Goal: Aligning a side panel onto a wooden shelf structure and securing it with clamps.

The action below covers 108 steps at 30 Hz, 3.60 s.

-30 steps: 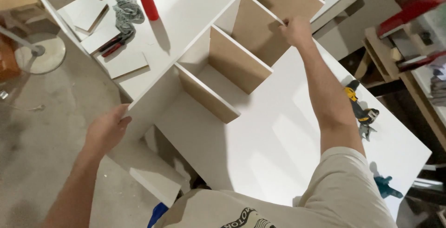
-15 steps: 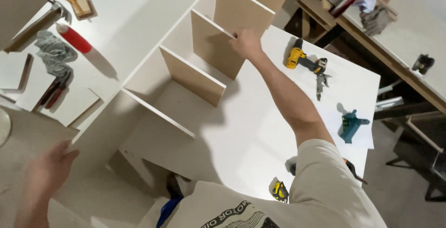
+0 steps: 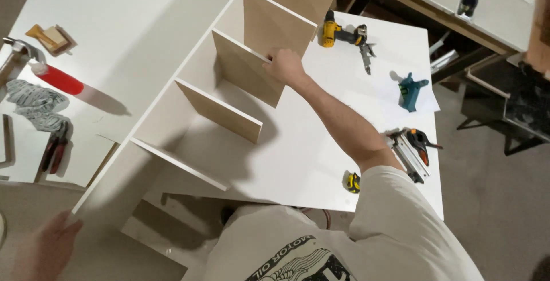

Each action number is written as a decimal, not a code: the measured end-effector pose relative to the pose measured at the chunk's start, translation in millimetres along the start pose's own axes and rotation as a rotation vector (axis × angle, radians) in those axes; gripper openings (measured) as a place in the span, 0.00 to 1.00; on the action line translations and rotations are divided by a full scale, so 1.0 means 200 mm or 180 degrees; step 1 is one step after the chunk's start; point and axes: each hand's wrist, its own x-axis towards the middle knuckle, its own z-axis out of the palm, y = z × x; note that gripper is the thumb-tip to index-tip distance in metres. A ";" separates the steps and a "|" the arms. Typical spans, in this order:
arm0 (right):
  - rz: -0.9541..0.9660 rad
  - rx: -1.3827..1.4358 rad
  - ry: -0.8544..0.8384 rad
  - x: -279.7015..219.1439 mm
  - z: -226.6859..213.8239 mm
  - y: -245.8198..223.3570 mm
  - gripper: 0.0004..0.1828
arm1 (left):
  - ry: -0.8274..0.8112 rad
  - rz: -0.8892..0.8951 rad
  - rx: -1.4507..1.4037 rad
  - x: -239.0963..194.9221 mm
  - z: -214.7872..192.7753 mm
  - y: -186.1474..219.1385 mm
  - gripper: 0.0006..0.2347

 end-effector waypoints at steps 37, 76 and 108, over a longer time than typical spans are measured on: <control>0.0575 -0.0226 0.0879 -1.11 -0.13 0.56 0.15 | 0.3713 -0.1406 -0.5147 -0.45 -0.38 -0.86 0.15; 0.0489 0.1349 -0.0769 -1.45 0.12 -1.80 0.15 | 0.3148 -0.0947 -0.4708 0.90 0.05 -1.32 0.23; 0.0366 0.0088 -0.0126 -0.55 0.85 -2.64 0.19 | 0.5211 -0.1933 -0.4850 1.29 0.30 -1.01 0.27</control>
